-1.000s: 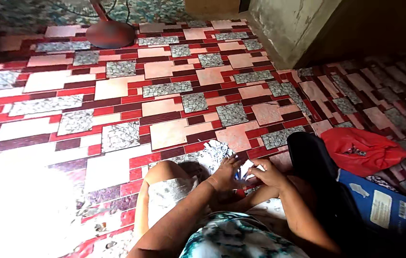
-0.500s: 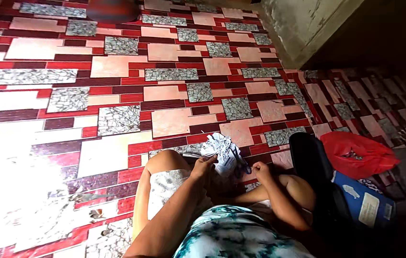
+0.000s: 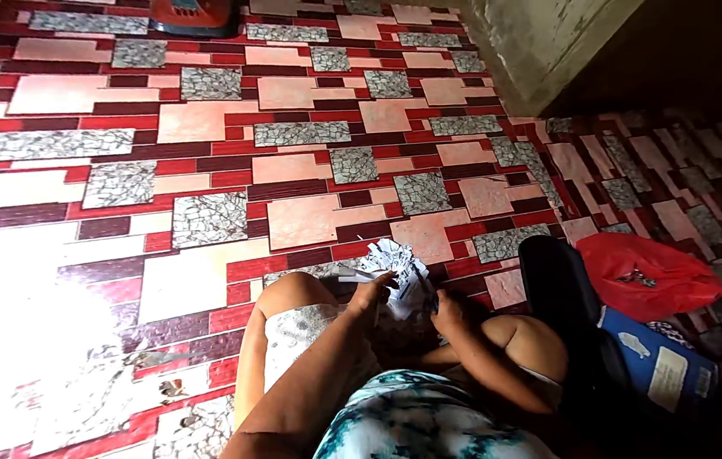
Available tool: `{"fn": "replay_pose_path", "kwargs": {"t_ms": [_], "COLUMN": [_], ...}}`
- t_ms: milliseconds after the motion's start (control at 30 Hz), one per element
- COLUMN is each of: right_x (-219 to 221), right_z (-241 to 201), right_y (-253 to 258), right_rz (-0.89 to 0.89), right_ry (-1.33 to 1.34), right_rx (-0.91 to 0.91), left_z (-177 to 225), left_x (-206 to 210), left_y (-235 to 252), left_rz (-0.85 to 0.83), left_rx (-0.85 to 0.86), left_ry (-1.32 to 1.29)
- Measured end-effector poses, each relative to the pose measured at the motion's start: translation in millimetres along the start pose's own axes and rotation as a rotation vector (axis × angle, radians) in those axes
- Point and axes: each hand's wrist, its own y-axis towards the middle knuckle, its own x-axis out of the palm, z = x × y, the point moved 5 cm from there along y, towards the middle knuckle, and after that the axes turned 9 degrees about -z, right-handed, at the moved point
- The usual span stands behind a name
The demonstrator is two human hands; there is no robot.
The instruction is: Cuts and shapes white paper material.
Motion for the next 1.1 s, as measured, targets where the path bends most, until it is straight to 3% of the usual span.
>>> {"fn": "replay_pose_path", "kwargs": {"t_ms": [67, 167, 233, 300, 600, 767, 900, 1000, 1100], "right_x": [2, 7, 5, 1, 26, 24, 23, 26, 21], "right_z": [8, 22, 25, 27, -2, -13, -21, -25, -19], "right_y": [2, -6, -22, -40, -51, -43, -40, -38, -36], "right_rz": [-0.021, -0.12, -0.305, -0.455, -0.436, -0.389, -0.315, -0.285, -0.263], "right_ry": [0.217, 0.839, 1.254, 1.391, 0.973, 1.078, 1.05, 1.067, 1.135], "right_rx": [-0.053, -0.174, -0.231, -0.35, -0.521, -0.436, -0.389, -0.409, -0.471], "left_z": [0, 0, 1, -1, -29, -26, -27, -26, -19], "left_x": [1, 0, 0, 1, 28, 24, 24, 24, 16], "left_y": [1, -2, -3, -2, -9, -10, -6, -5, -4], "left_rz": [-0.006, -0.015, -0.03, -0.044, -0.337, -0.17, -0.178, -0.182, -0.051], "left_rx": [0.026, 0.057, 0.065, 0.058, -0.175, -0.091, -0.034, -0.012, 0.002], "left_ry": [-0.009, 0.029, 0.054, 0.061, 0.134, 0.043, 0.073, 0.043, -0.009]}}
